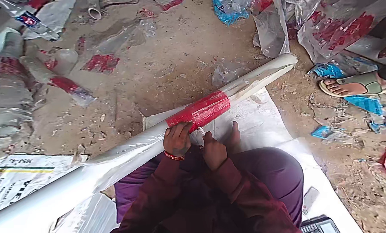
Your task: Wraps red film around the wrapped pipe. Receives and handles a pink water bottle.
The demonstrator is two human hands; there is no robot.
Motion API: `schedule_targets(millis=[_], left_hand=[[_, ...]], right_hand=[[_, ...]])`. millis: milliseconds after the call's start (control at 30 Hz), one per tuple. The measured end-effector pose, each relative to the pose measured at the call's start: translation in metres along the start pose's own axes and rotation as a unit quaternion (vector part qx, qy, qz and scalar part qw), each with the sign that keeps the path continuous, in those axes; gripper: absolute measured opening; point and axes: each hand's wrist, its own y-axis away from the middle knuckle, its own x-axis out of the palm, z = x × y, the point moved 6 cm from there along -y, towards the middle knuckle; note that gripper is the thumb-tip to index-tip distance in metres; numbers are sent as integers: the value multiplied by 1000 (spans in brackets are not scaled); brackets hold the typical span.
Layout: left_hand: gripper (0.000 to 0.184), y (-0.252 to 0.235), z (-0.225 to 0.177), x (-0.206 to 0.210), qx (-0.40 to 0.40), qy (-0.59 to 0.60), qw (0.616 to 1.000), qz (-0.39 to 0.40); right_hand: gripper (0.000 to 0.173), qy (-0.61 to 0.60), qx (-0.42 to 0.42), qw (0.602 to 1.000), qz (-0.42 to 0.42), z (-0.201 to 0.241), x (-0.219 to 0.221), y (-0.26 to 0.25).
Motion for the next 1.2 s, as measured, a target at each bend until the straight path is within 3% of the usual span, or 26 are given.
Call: schedule_targets(millis=[100,233,500,800,867,1000,1033,1200], left_hand=[[30,0,1,-1,-12,6,1000,15],[31,2,-1,0,1,5,1000,5],[33,9,-5,-1,35,-18,999,-20],[32,14,-3,-1,64,-12,998,-22],[32,11,-5,-1,49,3,999,-18],[31,-4,0,-3,-14,0,1000,6],[32,-6,1,-4,-31,-2,999,8],[26,-13,-2,-4,-83,-3,996,42]], right_hand=[[38,-23,-50,996,-63,0,-4,-1],[42,-1,-33,999,9,3,-10,-9],[39,39,-35,998,43,9,-11,-12],[39,65,37,993,87,3,3,0],[37,34,8,999,40,-7,2,0],[29,-76,-111,964,-228,-12,-14,-1],[29,-98,-109,959,-244,-13,-16,-2],[34,-177,-83,966,-170,-17,-15,-26]])
